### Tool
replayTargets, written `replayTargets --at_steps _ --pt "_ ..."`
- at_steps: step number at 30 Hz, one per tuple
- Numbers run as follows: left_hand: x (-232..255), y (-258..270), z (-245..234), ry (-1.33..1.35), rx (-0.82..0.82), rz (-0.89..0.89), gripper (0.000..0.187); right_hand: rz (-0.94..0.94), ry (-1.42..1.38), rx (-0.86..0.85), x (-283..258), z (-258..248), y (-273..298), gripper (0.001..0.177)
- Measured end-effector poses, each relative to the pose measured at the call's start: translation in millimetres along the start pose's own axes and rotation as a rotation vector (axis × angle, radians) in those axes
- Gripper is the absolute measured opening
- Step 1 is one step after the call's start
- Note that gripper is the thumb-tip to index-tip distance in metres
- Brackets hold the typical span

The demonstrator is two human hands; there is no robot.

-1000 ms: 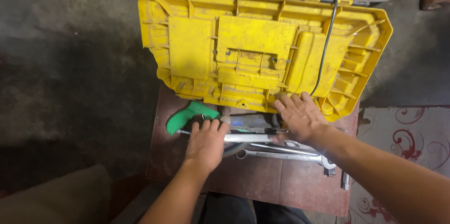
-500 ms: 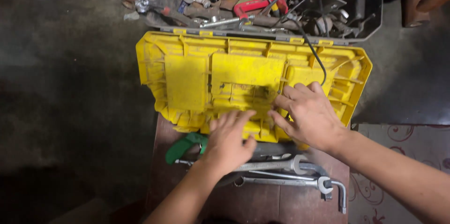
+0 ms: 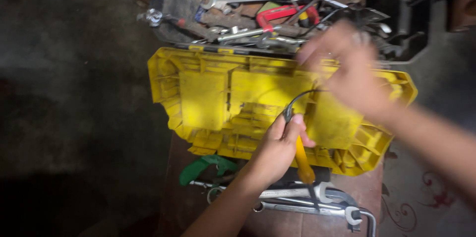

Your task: The person repeatedly picks up various hand tools from a black toolbox and places them onto a yellow toolbox lid and the table below. The person handles wrenches, pliers, and other metal tools one at a time, moving them from the toolbox to the table surface.

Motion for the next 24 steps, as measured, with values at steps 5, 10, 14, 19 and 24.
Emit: replayTargets --at_steps 5,10,14,19,24 --pt "32 3 1 0.166 0.042 -0.129 0.032 0.550 0.089 -0.280 191 35 -5 0.026" --pt "55 0 4 0.102 0.047 -0.053 0.037 0.521 0.432 -0.990 314 115 16 0.075" --pt "63 -5 6 0.114 0.072 -0.003 0.036 0.635 0.723 -1.065 330 117 19 0.057" --pt "74 -22 14 0.106 0.099 0.064 0.037 0.573 0.679 -0.807 264 87 6 0.045" --pt "87 -45 12 0.136 0.138 0.117 0.037 0.476 0.591 -0.632 195 56 -22 0.033"
Point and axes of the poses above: each hand's wrist, its own y-axis away from the middle knuckle, its own z-axis out of the palm, x = y × z, the point moved 4 cm from there along -y, towards the middle knuckle, and after that the axes turned 8 degrees about y, right-handed, at the moved point
